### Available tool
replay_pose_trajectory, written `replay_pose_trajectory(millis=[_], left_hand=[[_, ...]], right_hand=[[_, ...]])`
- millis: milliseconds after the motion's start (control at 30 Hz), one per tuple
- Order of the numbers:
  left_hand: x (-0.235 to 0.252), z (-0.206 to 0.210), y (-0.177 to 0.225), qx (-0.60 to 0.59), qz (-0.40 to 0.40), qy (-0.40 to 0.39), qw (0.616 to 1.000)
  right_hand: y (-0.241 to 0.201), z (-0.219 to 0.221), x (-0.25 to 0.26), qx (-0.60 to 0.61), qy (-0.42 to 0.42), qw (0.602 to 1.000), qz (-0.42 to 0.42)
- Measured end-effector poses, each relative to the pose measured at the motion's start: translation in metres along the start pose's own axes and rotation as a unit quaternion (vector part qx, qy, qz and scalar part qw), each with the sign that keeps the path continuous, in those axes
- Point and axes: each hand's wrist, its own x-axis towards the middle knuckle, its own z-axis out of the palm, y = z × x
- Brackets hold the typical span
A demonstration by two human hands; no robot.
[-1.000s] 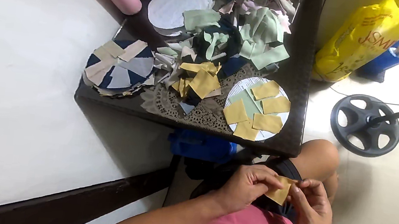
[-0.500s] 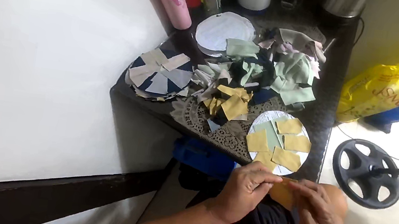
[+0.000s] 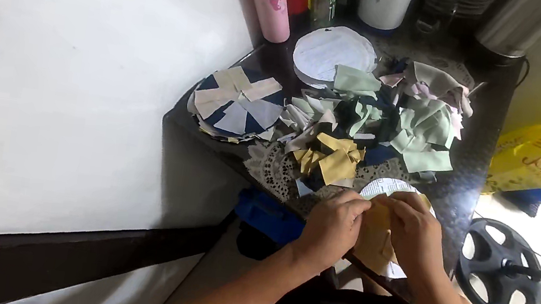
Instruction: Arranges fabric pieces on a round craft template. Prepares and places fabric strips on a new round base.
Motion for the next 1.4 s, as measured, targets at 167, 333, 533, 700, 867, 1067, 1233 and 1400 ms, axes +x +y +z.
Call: replay_pose_trajectory(millis=[167, 333, 533, 700, 867, 1067, 1233, 1400], left_hand=[[0.014, 0.006, -0.008, 0.042, -0.006, -0.011, 0.999], [0.023, 0.009, -0.01, 0.053, -0.036, -0.02, 0.998], [0.026, 0.008, -0.008, 0.049, -0.083, -0.034, 0.995], [0.03, 0.005, -0.004, 0.049, -0.125, -0.065, 0.989], [0.028, 0.005, -0.01, 0.027, -0.118, -0.042, 0.992], [0.019, 0.01, -0.023, 0.019, -0.033, 0.011, 0.999], [0.014, 0.009, -0.023, 0.038, -0.001, 0.005, 0.999], [0.016, 0.01, -0.021, 0.05, -0.005, -0.013, 0.999]], right_hand=[[0.012, 0.008, 0.017, -0.039, -0.036, 0.999, -0.007], [0.022, 0.012, 0.024, -0.063, -0.044, 0.997, -0.015], [0.027, 0.016, 0.027, -0.06, -0.04, 0.997, -0.018], [0.029, 0.019, 0.027, -0.057, -0.035, 0.997, -0.023], [0.031, 0.02, 0.026, -0.062, -0.031, 0.997, -0.027], [0.031, 0.02, 0.026, -0.066, -0.029, 0.997, -0.028], [0.028, 0.018, 0.028, -0.068, -0.038, 0.997, -0.026], [0.028, 0.014, 0.029, -0.092, -0.046, 0.995, -0.017]])
